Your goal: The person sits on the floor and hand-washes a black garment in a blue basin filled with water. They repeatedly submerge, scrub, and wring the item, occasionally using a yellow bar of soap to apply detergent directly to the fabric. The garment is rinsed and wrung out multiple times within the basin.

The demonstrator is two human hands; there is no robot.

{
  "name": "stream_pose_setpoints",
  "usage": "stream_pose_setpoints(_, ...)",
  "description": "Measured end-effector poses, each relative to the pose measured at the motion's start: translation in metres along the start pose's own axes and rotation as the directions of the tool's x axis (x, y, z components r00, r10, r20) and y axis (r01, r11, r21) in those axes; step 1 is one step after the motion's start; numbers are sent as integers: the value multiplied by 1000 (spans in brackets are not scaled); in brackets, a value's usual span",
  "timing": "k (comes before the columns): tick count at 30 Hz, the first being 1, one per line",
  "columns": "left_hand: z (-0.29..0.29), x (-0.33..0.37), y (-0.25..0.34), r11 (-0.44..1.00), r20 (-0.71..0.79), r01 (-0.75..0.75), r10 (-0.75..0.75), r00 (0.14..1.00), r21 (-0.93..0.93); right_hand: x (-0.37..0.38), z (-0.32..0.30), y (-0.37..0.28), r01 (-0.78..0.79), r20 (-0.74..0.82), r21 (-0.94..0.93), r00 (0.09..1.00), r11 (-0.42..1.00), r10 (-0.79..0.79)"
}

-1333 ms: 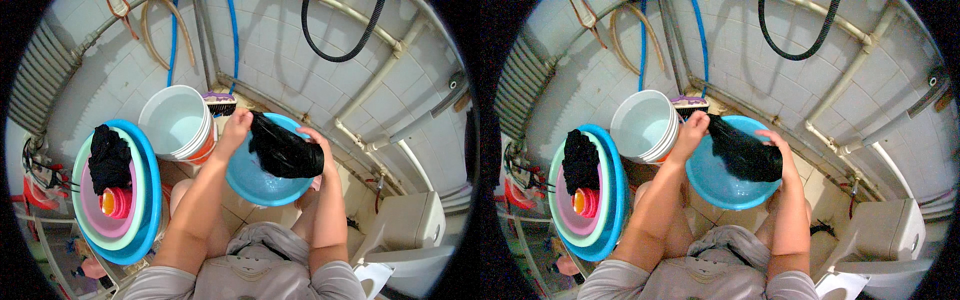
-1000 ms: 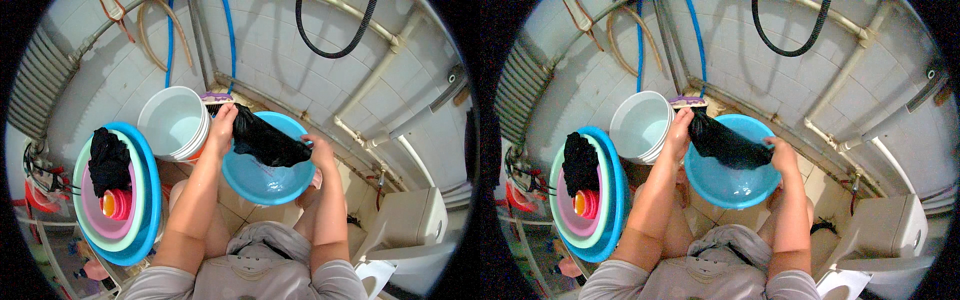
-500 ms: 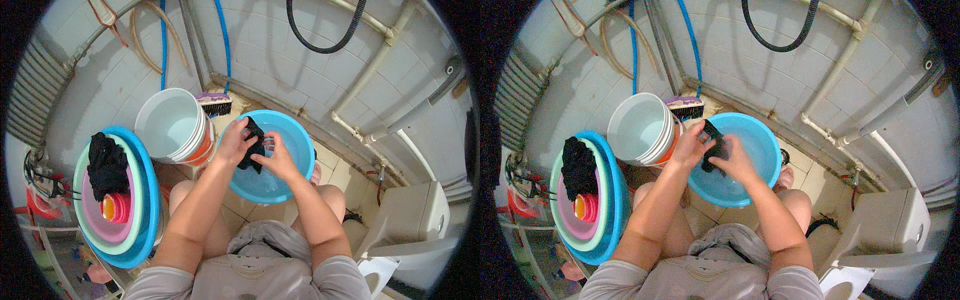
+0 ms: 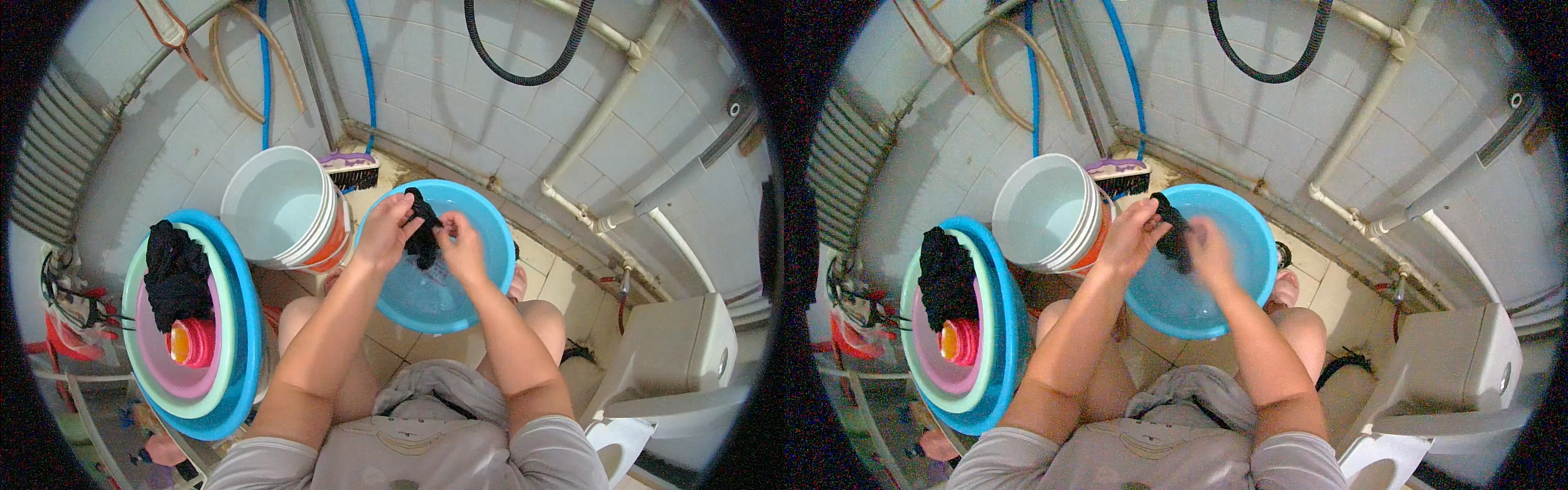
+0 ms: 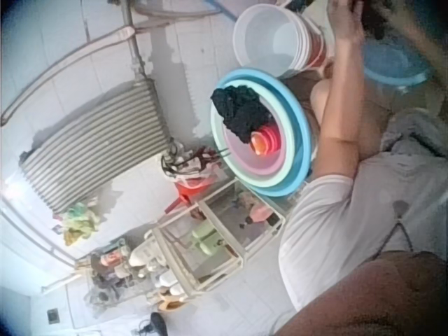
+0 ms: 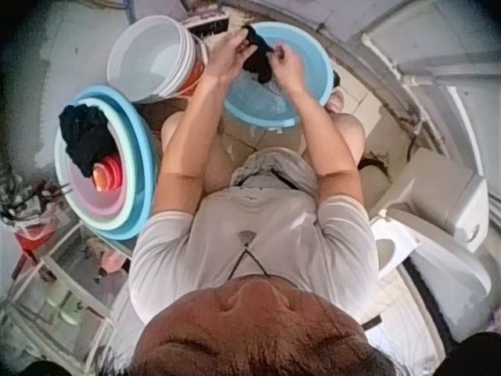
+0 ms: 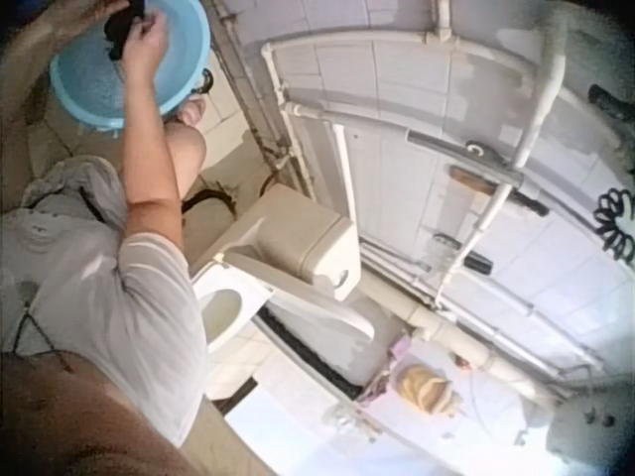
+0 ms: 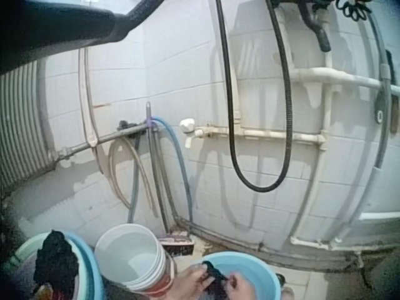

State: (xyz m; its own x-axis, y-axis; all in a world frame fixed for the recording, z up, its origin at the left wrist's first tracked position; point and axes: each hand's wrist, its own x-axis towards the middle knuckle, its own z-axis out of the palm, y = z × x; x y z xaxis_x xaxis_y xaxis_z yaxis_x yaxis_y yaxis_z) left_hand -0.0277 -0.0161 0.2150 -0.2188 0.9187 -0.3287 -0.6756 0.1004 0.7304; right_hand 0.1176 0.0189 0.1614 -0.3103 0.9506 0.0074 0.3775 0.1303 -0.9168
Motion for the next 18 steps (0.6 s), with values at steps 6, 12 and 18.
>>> stream_pose_setpoints(6, 3, -2, 11, 979, -13, -140, 144, 989, 150, 9, -17, 2, -133, 121, 536, 989, 834, 80)
stream_pose_setpoints(12, -5, 5, 4, 898, 136, -220, 181, 974, 382, 6, -35, -27, -296, 283, 866, 955, 404, 92)
stream_pose_setpoints(18, -3, 0, -8, 592, 290, -214, -35, 956, 777, 10, -48, -14, -359, 358, 888, 932, 289, 57)
